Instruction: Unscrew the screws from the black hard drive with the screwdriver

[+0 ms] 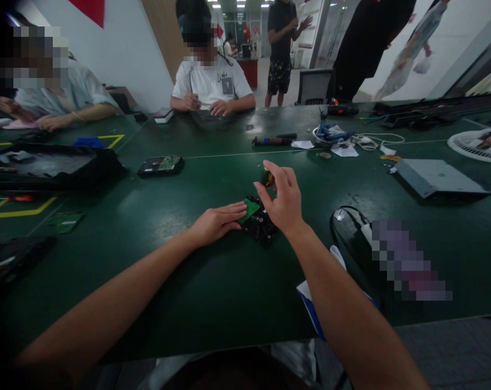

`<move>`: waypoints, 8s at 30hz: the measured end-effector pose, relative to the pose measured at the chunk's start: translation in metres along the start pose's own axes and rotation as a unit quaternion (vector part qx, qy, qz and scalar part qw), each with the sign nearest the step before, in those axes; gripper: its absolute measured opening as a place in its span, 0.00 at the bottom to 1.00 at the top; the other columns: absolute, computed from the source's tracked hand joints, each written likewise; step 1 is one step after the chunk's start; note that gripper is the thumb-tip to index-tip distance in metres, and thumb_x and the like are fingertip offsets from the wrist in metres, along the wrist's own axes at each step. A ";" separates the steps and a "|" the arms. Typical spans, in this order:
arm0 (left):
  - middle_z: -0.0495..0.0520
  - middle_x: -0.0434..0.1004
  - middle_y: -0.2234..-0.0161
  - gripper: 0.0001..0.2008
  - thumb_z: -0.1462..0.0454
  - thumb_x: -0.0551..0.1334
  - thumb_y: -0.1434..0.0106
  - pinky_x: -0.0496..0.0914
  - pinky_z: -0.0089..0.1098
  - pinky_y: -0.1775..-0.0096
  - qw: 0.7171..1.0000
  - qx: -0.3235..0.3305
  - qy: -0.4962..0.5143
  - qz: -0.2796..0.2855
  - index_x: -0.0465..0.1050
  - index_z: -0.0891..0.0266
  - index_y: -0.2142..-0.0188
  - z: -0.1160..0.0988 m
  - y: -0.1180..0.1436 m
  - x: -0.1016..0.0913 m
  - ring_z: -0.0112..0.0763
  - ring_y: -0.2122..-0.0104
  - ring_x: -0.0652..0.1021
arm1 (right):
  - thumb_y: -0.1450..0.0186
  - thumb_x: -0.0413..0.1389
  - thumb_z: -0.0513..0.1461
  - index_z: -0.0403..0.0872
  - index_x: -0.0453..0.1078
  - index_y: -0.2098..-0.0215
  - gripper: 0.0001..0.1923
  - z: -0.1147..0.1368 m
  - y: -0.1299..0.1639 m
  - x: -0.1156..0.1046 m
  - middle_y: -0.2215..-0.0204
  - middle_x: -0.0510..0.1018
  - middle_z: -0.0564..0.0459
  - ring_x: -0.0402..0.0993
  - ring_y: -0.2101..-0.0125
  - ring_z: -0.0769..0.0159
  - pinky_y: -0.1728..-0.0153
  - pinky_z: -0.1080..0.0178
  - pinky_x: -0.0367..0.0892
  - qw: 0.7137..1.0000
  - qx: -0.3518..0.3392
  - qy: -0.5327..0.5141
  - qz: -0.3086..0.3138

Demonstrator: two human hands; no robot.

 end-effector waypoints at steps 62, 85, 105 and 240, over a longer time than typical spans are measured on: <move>0.62 0.71 0.38 0.23 0.60 0.62 0.31 0.66 0.49 0.36 1.000 0.006 0.002 -0.004 0.70 0.61 0.38 0.000 0.000 0.000 0.42 0.36 0.68 | 0.30 0.55 0.45 0.56 0.60 0.35 0.25 -0.003 0.001 0.003 0.47 0.72 0.45 0.75 0.56 0.55 0.58 0.49 0.77 1.000 0.022 -0.011 -0.017; 0.63 0.71 0.38 0.23 0.60 0.61 0.30 0.65 0.48 0.36 1.000 0.005 -0.001 0.000 0.70 0.63 0.38 -0.001 0.000 0.000 0.42 0.35 0.68 | 0.31 0.56 0.44 0.55 0.58 0.34 0.28 -0.004 0.003 0.005 0.48 0.73 0.45 0.75 0.59 0.56 0.57 0.49 0.76 1.000 0.020 -0.012 -0.016; 0.63 0.71 0.38 0.23 0.60 0.61 0.30 0.66 0.48 0.36 1.000 0.004 0.000 -0.001 0.70 0.63 0.38 0.000 0.000 -0.001 0.42 0.35 0.68 | 0.31 0.56 0.42 0.56 0.56 0.32 0.30 -0.002 0.004 0.006 0.47 0.72 0.46 0.75 0.57 0.57 0.58 0.52 0.77 0.999 0.025 -0.041 -0.010; 0.64 0.69 0.39 0.28 0.53 0.62 0.32 0.64 0.52 0.38 0.999 -0.040 -0.020 -0.017 0.65 0.60 0.36 -0.012 -0.005 -0.015 0.46 0.37 0.67 | 0.30 0.55 0.43 0.53 0.53 0.31 0.32 -0.007 0.007 0.008 0.43 0.71 0.43 0.77 0.57 0.55 0.56 0.49 0.78 0.998 0.052 -0.025 -0.024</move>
Point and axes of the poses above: each hand's wrist, its own y-axis away from the middle knuckle, its own x-axis out of the palm, z = x × y, the point moved 1 cm from there along -y, towards the middle knuckle
